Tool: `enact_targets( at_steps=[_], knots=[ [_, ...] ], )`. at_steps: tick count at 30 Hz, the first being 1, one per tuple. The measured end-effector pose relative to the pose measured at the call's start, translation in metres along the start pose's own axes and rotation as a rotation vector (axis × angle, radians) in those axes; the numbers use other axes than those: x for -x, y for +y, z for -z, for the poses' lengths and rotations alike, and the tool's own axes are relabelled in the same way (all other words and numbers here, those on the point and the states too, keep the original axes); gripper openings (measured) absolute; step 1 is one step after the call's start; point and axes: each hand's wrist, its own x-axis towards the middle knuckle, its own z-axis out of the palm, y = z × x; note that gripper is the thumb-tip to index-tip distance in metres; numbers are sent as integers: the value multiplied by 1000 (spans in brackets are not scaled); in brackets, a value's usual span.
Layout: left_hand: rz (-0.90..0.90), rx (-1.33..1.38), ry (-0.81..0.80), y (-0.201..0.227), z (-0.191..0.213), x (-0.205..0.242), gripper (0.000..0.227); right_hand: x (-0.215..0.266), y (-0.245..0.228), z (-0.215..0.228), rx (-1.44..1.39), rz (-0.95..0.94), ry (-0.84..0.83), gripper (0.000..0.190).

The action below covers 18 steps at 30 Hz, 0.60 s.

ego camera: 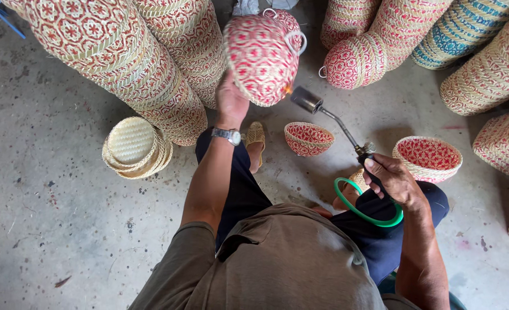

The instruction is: The person uses a handheld blowtorch to apply heat to the surface of woven baskets. They rotate each basket to treat different areas, then place it back into a stack. The process is repeated for multiple baskets.

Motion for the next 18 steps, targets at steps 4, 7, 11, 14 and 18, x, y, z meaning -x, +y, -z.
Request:
enact_targets(
  at_steps=[4, 7, 11, 14, 18],
  knots=[
    [-67, -484, -64, -26, 17, 4, 50, -2, -28, -7, 61, 107, 41, 40],
    [-136, -826, 79, -45, 34, 13, 43, -2, -44, -9, 173, 96, 71, 40],
    [-48, -903, -38, -58, 53, 23, 32, 0, -50, -6, 277, 25, 91, 40],
    [-239, -1166, -149, -67, 48, 35, 30, 3, -48, -4, 246, 90, 170, 42],
    [-552, -1641, -355, -59, 25, 44, 40, 2, -55, -1, 260, 28, 148, 33]
  ],
)
